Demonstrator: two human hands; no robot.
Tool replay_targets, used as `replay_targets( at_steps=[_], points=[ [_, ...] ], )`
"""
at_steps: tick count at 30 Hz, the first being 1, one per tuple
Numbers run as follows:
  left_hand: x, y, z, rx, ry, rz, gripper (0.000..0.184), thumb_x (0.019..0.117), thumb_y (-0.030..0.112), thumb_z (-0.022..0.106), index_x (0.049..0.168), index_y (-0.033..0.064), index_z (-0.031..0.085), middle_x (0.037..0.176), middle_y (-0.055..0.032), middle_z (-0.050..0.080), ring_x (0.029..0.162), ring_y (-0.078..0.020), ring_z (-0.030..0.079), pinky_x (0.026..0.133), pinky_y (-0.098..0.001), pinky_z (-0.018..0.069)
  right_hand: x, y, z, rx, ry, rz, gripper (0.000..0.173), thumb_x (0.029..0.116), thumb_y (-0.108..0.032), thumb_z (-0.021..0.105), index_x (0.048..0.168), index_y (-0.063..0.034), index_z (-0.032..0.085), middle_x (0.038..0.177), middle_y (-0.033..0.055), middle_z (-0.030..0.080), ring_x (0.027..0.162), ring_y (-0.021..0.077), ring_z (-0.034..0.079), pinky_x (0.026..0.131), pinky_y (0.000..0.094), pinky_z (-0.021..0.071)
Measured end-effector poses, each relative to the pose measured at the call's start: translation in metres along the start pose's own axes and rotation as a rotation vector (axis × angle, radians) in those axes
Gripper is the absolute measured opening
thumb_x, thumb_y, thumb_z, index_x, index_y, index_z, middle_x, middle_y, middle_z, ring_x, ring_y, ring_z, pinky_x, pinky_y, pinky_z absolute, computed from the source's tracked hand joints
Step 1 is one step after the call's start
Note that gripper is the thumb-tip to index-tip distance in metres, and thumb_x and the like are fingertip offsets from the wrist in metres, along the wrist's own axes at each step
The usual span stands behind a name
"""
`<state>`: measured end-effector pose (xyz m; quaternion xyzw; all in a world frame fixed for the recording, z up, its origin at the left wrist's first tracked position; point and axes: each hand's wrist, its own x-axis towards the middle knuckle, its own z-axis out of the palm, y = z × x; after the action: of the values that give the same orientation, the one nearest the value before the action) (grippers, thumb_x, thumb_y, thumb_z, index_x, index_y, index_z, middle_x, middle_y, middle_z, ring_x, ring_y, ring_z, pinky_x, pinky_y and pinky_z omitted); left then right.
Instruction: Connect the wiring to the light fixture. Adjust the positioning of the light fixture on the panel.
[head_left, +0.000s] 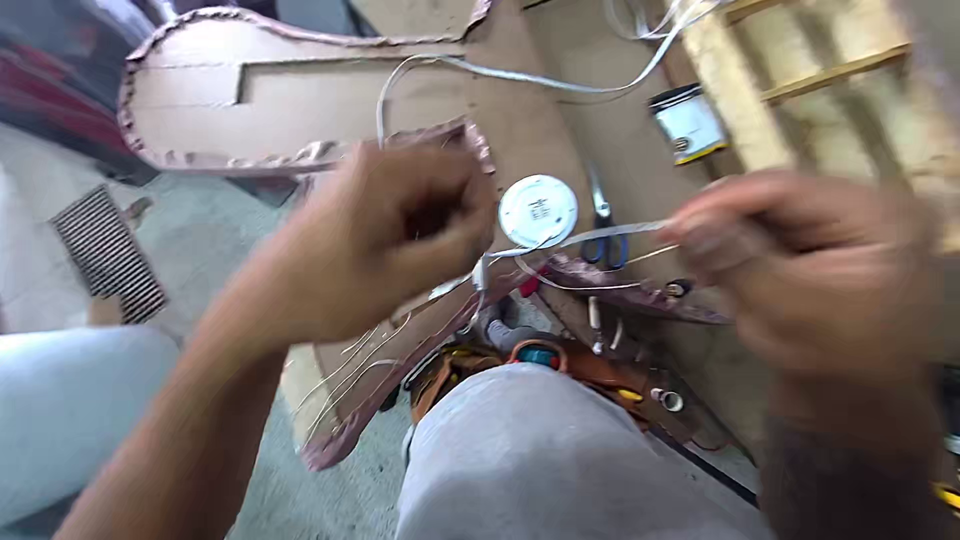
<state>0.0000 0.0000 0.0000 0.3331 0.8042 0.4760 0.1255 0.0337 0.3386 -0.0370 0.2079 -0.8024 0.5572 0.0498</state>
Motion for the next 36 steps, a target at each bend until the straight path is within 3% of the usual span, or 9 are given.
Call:
replay_targets(
  at_steps=[2, 5, 8, 12, 16, 20, 24, 30, 36],
  points=[
    [0.001, -0.036, 0.032, -0.186, 0.022, -0.102, 0.011, 0.1006, 0.018, 0.061, 0.097, 0.0111, 0.068, 0.068, 0.0041, 0.056, 0.053, -0.0067, 0.049, 0.045, -0.0213, 0.0412, -0.013, 0.017, 0.014, -0.034, 0.023, 0.135, 0.014, 0.0996, -0.022, 0.067, 0.1, -0.0105, 0.074, 0.087, -0.0026, 0.071, 0.069, 0.0074, 0.064, 0.059, 0.0252, 0.0567],
    [0.008, -0.09, 0.066, -0.496, 0.228, -0.283, 0.014, 0.1014, 0.02, 0.062, 0.099, 0.0095, 0.072, 0.062, 0.0014, 0.051, 0.045, -0.0065, 0.037, 0.042, -0.0208, 0.0323, -0.037, 0.071, 0.029, 0.032, 0.118, 0.362, 0.016, 0.1, -0.023, 0.067, 0.104, -0.0107, 0.076, 0.081, 0.0013, 0.07, 0.062, 0.0129, 0.061, 0.054, 0.03, 0.0542],
    [0.025, -0.123, 0.096, -0.699, 0.367, -0.425, 0.013, 0.1002, 0.019, 0.065, 0.099, 0.0083, 0.073, 0.061, 0.0012, 0.049, 0.045, -0.0056, 0.035, 0.041, -0.0209, 0.0313, -0.052, 0.125, 0.045, 0.025, 0.167, 0.517, 0.016, 0.0998, -0.026, 0.068, 0.105, -0.0147, 0.077, 0.078, 0.0004, 0.07, 0.06, 0.0136, 0.061, 0.053, 0.0318, 0.0541],
    [0.062, -0.14, 0.137, -0.706, 0.567, -0.571, 0.012, 0.0974, 0.018, 0.071, 0.097, 0.0067, 0.075, 0.063, -0.0011, 0.054, 0.045, -0.0066, 0.035, 0.041, -0.022, 0.0303, -0.05, 0.171, 0.057, -0.057, 0.142, 0.663, 0.016, 0.0999, -0.034, 0.067, 0.103, -0.0224, 0.077, 0.076, -0.005, 0.07, 0.06, 0.0103, 0.063, 0.055, 0.0335, 0.0565],
    [0.113, -0.158, 0.169, -0.548, 0.694, -0.617, 0.011, 0.095, 0.017, 0.075, 0.097, 0.0061, 0.076, 0.068, -0.0027, 0.062, 0.048, -0.0093, 0.043, 0.043, -0.0241, 0.0352, -0.024, 0.205, 0.061, -0.071, 0.095, 0.654, 0.021, 0.1014, -0.038, 0.064, 0.102, -0.0212, 0.076, 0.078, -0.0074, 0.07, 0.063, 0.0067, 0.065, 0.059, 0.0333, 0.0599],
    [0.155, -0.173, 0.197, -0.333, 0.65, -0.589, 0.009, 0.0949, 0.016, 0.074, 0.098, 0.0076, 0.077, 0.063, -0.0005, 0.06, 0.05, -0.0105, 0.05, 0.048, -0.0269, 0.0438, -0.001, 0.237, 0.046, -0.169, 0.025, 0.691, 0.024, 0.1023, -0.042, 0.06, 0.102, -0.0247, 0.076, 0.079, -0.0102, 0.07, 0.067, 0.0038, 0.066, 0.063, 0.0335, 0.06],
    [0.175, -0.181, 0.223, -0.223, 0.546, -0.639, 0.009, 0.0955, 0.02, 0.073, 0.099, 0.012, 0.076, 0.059, 0.0024, 0.056, 0.047, -0.0103, 0.047, 0.043, -0.0274, 0.041, 0.012, 0.249, 0.024, -0.257, -0.079, 0.719, 0.022, 0.102, -0.042, 0.061, 0.1, -0.0261, 0.076, 0.079, -0.0113, 0.07, 0.069, 0.0024, 0.065, 0.064, 0.033, 0.0585],
    [0.183, -0.191, 0.242, 0.0, 0.346, -0.713, 0.009, 0.0964, 0.029, 0.071, 0.099, 0.0221, 0.076, 0.06, 0.0102, 0.054, 0.048, -0.006, 0.047, 0.045, -0.0285, 0.0427, 0.021, 0.243, -0.01, -0.312, -0.271, 0.755, 0.02, 0.1041, -0.036, 0.059, 0.097, -0.0245, 0.074, 0.067, -0.0092, 0.065, 0.054, 0.0067, 0.061, 0.049, 0.0336, 0.0544],
    [0.186, -0.191, 0.24, 0.119, 0.271, -0.703, 0.009, 0.0976, 0.032, 0.068, 0.096, 0.0245, 0.074, 0.062, 0.0118, 0.054, 0.051, -0.0054, 0.049, 0.048, -0.0319, 0.0448, 0.024, 0.25, -0.037, -0.334, -0.304, 0.75, 0.017, 0.1028, -0.034, 0.062, 0.095, -0.0239, 0.073, 0.066, -0.0084, 0.061, 0.051, 0.006, 0.055, 0.044, 0.0298, 0.047]
  ],
)
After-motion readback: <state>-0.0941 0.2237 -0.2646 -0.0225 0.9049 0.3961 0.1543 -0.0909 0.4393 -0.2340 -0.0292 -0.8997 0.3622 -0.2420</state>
